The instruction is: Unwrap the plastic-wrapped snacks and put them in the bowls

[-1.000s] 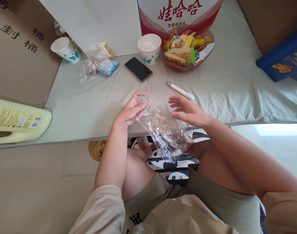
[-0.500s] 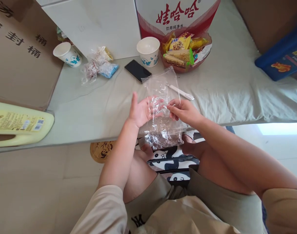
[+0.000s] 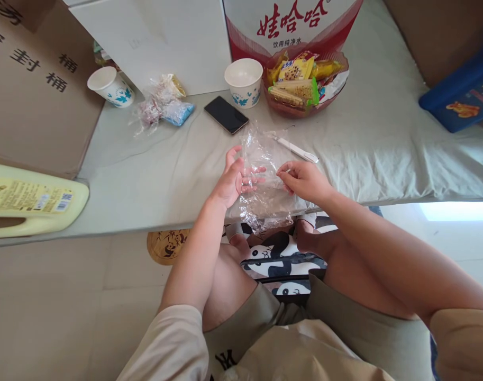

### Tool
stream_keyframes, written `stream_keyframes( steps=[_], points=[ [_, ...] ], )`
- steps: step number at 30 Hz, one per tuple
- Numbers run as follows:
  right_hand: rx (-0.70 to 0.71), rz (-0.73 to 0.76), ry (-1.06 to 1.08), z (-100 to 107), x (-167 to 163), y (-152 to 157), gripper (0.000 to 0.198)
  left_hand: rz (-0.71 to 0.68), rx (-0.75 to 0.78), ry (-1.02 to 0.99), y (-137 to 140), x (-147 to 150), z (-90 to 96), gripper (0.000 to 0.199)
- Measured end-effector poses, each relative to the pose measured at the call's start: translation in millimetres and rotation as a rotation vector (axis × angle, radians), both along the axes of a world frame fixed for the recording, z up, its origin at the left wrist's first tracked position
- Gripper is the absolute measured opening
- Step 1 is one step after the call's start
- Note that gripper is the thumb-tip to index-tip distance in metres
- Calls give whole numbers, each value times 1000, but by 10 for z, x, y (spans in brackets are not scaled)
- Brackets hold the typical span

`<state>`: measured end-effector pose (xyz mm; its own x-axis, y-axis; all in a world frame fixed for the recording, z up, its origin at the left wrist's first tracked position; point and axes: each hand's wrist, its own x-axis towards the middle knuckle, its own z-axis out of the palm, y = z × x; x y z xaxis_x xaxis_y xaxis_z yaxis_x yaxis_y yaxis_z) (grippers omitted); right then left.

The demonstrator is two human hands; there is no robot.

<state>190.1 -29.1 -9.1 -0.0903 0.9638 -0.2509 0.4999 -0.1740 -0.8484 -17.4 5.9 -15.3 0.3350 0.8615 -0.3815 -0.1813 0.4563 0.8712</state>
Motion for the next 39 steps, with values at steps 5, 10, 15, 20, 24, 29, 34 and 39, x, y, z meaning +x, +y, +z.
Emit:
stream_keyframes(
  steps=[5,10,15,20,24,29,34,39],
  points=[
    [6,0,13,-34,7,13,12,77,152,178,14,8,-88,66],
    [8,-78,211,-94,38,45,17,-26,189,185,16,-37,-107,58],
    [52,-195,332,-137,92,34,46,12,328,232,-17,-46,-140,68],
    [199,-138,368,-85,93,-24,58,36,513,291,-37,-14,-137,33],
    [331,91,205,-88,119,-40,58,-43,599,397,-64,-25,-131,46],
    [512,125,-225,-177,165,-24,22,-88,755,636,-95,-57,-116,29],
    [671,50,-235,-39,109,-67,13,102,849,675,-137,-85,-28,6],
    [197,-73,446,54,15,-97,27,-38,419,126,-117,-61,8,35]
  ],
)
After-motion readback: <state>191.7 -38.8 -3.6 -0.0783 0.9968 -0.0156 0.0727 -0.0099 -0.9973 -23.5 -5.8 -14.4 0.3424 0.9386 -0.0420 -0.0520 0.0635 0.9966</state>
